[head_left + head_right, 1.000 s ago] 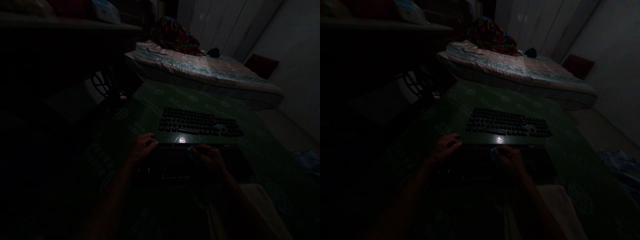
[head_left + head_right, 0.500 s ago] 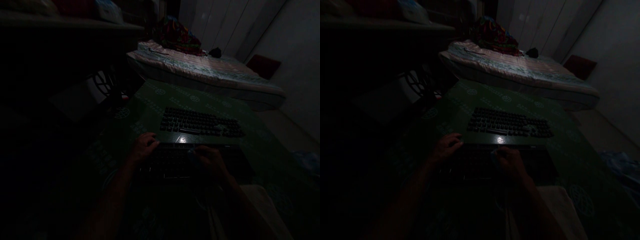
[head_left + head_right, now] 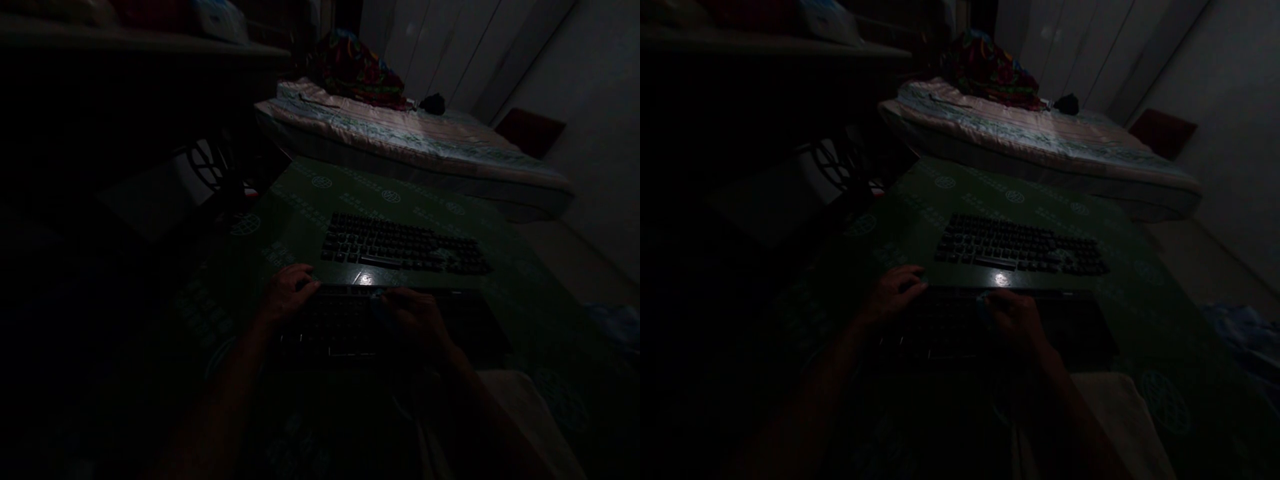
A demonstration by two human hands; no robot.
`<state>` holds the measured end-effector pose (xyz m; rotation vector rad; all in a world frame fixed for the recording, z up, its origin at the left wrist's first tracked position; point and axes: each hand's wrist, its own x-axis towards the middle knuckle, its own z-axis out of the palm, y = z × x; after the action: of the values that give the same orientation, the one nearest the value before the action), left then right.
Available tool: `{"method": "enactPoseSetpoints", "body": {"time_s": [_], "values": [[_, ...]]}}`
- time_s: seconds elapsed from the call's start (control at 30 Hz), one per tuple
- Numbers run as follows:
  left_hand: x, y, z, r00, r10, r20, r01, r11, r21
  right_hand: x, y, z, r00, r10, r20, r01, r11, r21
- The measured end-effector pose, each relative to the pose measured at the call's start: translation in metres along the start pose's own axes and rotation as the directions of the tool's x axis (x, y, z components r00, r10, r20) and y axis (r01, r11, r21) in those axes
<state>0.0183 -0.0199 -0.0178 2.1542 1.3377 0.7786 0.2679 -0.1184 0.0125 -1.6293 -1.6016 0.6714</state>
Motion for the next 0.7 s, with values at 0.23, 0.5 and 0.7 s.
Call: {"method": "enactPoseSetpoints", "body": {"time_s": [0.23,0.5,0.7], "values": [[0.0002,0.0016,-0.001,1.0,-0.003,0.003,0.003,1.0,-0.008,-0.0018,-0.0029,0.0013,0.999,0.024,0.028,-0.025,0.999,0.041],[0.0001,0.0026,-0.0014,1.0,-0.003,0.011,0.003,1.0,-0.001,-0.001,0.005,0.0044,0.999,-0.014,0.048,0.013,1.0,0.019],[0.0003,0.0014,-0.0007,1.0,-0.005,0.013,0.005,1.0,-0.002,-0.0002,0.0035,0.0065,1.0,0.0,-0.014,0.0,0.999,0.039]]}}
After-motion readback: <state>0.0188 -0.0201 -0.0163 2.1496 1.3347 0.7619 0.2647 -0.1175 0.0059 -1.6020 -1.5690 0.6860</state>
